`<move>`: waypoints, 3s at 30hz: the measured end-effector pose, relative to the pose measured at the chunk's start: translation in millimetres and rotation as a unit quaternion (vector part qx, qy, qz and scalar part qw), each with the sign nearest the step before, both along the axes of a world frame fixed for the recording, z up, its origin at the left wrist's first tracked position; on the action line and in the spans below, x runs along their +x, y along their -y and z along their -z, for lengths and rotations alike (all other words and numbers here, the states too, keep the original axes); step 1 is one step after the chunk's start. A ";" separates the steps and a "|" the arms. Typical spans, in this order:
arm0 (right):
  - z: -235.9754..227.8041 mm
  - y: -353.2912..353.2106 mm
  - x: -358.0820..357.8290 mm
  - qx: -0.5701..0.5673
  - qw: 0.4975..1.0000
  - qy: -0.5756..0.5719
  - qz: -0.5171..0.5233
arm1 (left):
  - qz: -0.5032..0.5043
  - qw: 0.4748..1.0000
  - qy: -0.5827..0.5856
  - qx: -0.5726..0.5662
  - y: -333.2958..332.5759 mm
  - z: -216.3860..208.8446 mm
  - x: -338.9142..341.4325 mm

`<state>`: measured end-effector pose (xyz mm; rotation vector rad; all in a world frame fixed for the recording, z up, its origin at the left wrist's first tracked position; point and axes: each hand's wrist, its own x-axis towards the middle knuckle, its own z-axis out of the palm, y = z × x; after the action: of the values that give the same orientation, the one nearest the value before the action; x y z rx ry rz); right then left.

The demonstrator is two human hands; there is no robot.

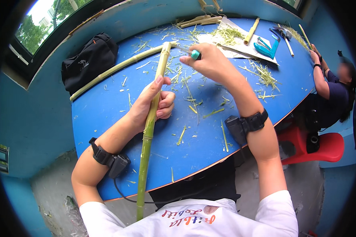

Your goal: The person scrapes the outer layer off a bamboo stalk with a small knife, clears away debris, and then uses the knife to notch and shave a specific section of the stalk.

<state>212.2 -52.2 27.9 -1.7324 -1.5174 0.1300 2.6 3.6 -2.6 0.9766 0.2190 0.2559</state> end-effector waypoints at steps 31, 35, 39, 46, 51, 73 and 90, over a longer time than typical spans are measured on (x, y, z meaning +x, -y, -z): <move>5.0 -8.6 20.7 0.105 0.992 0.010 0.076 | -0.012 0.995 0.012 0.094 2.0 1.8 4.1; -5.0 1.3 -4.3 -0.016 0.998 0.042 -0.031 | -0.034 0.998 0.033 0.045 -1.1 4.4 -2.1; -7.8 7.2 -13.5 -0.046 0.994 0.099 -0.027 | -0.006 0.997 0.009 0.080 4.4 -9.4 -0.1; -10.9 11.7 -15.5 -0.061 0.991 0.120 0.006 | -0.098 0.959 -0.095 0.247 30.6 -24.1 -4.2; -4.5 5.0 -21.1 -0.010 0.985 0.163 0.053 | -0.149 0.933 -0.149 0.291 35.9 -28.6 -6.3; -11.9 14.5 -18.5 -0.025 0.994 0.092 -0.052 | -0.098 0.980 -0.026 0.171 31.7 -23.4 -5.8; -17.9 22.8 -35.6 -0.179 0.964 0.167 -0.103 | -0.150 0.971 -0.057 0.180 24.1 0.0 2.4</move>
<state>176.6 -75.0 45.7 -1.9429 -2.0233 0.2398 5.0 -20.5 -2.5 1.3200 0.4385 0.5296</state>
